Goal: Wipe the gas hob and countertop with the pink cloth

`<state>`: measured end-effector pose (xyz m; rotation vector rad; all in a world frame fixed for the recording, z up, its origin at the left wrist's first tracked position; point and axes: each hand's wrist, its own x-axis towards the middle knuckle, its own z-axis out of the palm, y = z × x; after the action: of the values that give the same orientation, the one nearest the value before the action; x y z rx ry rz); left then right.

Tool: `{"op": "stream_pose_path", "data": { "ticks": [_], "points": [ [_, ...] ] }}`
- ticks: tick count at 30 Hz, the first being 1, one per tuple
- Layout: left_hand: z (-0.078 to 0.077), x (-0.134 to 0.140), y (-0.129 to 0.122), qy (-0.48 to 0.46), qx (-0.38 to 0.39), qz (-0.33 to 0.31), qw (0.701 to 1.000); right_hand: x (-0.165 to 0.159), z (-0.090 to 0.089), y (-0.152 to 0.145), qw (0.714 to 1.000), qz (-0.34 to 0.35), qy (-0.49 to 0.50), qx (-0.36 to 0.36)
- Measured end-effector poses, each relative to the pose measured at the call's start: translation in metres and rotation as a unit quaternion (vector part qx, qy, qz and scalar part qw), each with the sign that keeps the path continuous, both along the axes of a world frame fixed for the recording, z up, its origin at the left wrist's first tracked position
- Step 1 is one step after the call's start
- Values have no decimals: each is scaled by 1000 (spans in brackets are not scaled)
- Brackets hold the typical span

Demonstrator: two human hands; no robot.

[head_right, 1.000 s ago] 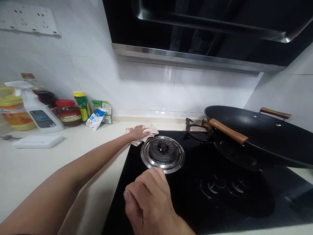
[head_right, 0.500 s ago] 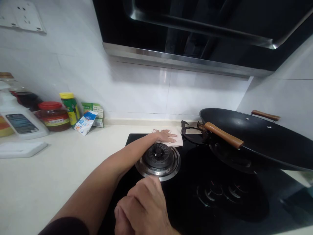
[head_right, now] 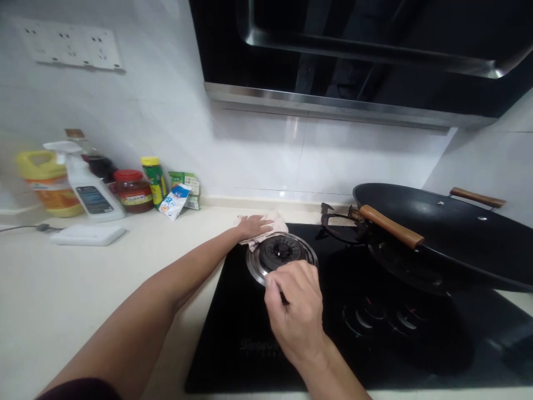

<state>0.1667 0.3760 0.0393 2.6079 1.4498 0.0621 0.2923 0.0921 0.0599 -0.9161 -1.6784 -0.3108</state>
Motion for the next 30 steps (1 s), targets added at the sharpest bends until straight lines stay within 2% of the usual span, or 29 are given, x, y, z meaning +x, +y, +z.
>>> {"op": "stream_pose_path", "data": {
  "ticks": [8,18,24,30],
  "points": [
    [-8,-48,-57,-26,13,47,998,8,-8,10,999,-46,-20,-8],
    [-6,-74,-169,-47,-10,55,997,15,-14,19,995,-97,-29,-24],
    [-6,-79,-244,-57,-29,13,998,16,-19,22,993,-108,-35,-27],
    [-13,-88,-317,-96,37,-53,993,15,-26,24,992,-97,-60,-49]
  ]
}}
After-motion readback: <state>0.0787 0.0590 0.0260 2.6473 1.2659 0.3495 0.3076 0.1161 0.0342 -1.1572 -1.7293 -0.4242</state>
